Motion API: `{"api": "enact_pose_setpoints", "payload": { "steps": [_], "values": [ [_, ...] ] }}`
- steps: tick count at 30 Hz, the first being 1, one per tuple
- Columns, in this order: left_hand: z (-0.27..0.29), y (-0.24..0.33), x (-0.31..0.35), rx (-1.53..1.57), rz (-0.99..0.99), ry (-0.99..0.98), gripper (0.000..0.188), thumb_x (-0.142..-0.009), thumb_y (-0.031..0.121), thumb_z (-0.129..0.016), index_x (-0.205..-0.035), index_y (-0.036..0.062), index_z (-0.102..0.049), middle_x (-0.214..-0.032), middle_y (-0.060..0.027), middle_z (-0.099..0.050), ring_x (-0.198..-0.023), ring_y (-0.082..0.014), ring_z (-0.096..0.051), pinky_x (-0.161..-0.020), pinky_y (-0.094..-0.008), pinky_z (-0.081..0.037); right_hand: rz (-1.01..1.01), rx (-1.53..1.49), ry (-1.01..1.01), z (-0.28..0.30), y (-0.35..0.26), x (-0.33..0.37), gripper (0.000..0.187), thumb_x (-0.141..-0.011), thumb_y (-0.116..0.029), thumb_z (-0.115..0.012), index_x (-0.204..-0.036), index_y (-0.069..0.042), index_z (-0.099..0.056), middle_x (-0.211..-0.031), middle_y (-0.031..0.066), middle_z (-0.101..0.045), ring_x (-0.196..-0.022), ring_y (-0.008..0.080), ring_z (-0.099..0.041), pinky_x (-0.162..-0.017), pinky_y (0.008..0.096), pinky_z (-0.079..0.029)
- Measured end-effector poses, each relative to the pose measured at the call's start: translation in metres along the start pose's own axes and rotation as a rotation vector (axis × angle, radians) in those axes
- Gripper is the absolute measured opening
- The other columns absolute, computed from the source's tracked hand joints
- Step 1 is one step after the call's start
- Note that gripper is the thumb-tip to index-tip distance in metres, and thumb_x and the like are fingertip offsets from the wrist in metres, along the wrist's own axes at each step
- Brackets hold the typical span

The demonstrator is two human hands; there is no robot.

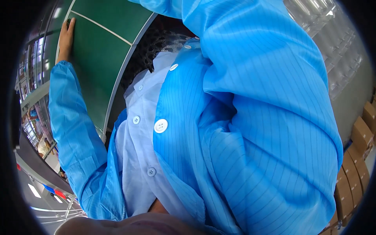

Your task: Marking small pink plastic items and placing them into clear plastic trays on an assembly line.

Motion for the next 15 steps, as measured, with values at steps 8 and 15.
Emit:
{"api": "enact_pose_setpoints", "payload": {
  "steps": [8,15],
  "values": [
    [0.011,-0.002,0.009,0.027,0.099,-0.034,0.084,-0.091,0.067,-0.05,-0.139,-0.0017,-0.049,-0.139,-0.0239,-0.053,-0.132,-0.0359,-0.049,-0.11,-0.0381,-0.037,-0.031,-0.014,-0.002,-0.005,0.004,-0.003,0.031,-0.092,-0.028,-0.066,-0.08,0.001,-0.063,-0.067,0.0106,-0.066,-0.06,0.0217,-0.065,-0.058,0.0345,-0.051],
    [0.015,0.017,0.018,0.02,0.103,0.03,0.08,-0.089,0.065,-0.053,-0.141,0.0043,-0.05,-0.142,-0.0183,-0.053,-0.134,-0.0322,-0.048,-0.11,-0.0373,-0.036,-0.021,-0.036,-0.042,-0.01,0.005,-0.006,0.025,-0.093,-0.024,-0.064,-0.083,-0.001,-0.063,-0.066,0.006,-0.064,-0.057,0.0152,-0.061,-0.053,0.0292,-0.048]
  ]
}}
Point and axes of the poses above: each hand's wrist, its own x-axis away from the middle knuckle, its own z-axis out of the back of the hand, y = z × x, the point moved 6 cm from there along -x, towards the middle knuckle
